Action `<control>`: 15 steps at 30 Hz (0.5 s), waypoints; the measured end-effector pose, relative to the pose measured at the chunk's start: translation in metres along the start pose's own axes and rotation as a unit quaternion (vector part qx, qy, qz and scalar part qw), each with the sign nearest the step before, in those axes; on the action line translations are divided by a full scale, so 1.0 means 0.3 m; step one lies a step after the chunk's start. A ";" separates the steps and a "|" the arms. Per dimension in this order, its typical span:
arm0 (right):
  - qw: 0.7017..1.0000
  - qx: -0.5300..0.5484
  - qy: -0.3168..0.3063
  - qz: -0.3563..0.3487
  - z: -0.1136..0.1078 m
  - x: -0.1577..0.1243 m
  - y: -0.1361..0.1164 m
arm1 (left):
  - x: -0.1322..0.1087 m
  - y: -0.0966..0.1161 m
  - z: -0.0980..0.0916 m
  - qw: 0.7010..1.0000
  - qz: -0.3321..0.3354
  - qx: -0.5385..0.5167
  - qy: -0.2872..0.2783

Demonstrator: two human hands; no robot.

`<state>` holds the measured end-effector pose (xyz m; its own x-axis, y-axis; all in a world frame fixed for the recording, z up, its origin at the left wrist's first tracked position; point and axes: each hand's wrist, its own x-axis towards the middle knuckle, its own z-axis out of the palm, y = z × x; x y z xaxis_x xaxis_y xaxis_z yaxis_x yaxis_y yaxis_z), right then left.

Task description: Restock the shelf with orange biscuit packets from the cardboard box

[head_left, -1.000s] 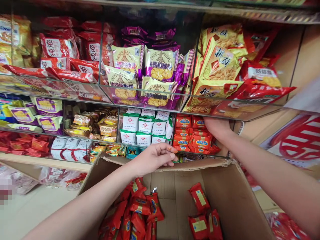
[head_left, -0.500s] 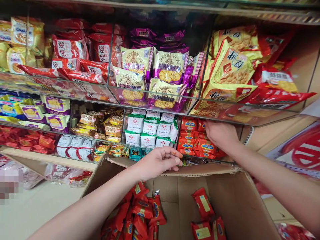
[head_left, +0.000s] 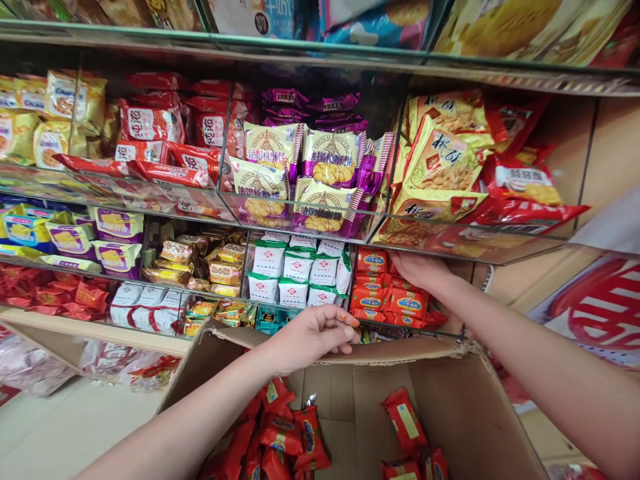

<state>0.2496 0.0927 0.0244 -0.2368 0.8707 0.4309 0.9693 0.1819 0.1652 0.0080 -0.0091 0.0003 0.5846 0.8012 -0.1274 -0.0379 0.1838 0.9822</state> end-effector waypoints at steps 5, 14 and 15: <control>0.999 -0.011 0.007 -0.047 -0.009 0.021 -0.012 | -0.002 -0.006 -0.009 1.000 0.003 0.010 -0.002; 0.998 0.069 0.007 -0.002 -0.051 -0.042 -0.028 | 0.004 -0.010 -0.007 1.000 0.011 0.019 0.000; 0.996 0.090 0.000 -0.008 -0.070 -0.068 -0.039 | -0.001 -0.005 -0.007 1.000 0.009 0.020 -0.002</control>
<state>0.2417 0.0632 0.0324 -0.2516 0.8671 0.4299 0.9616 0.2745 0.0091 0.0062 -0.0085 -0.0015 0.5874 0.8021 -0.1082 -0.0162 0.1453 0.9892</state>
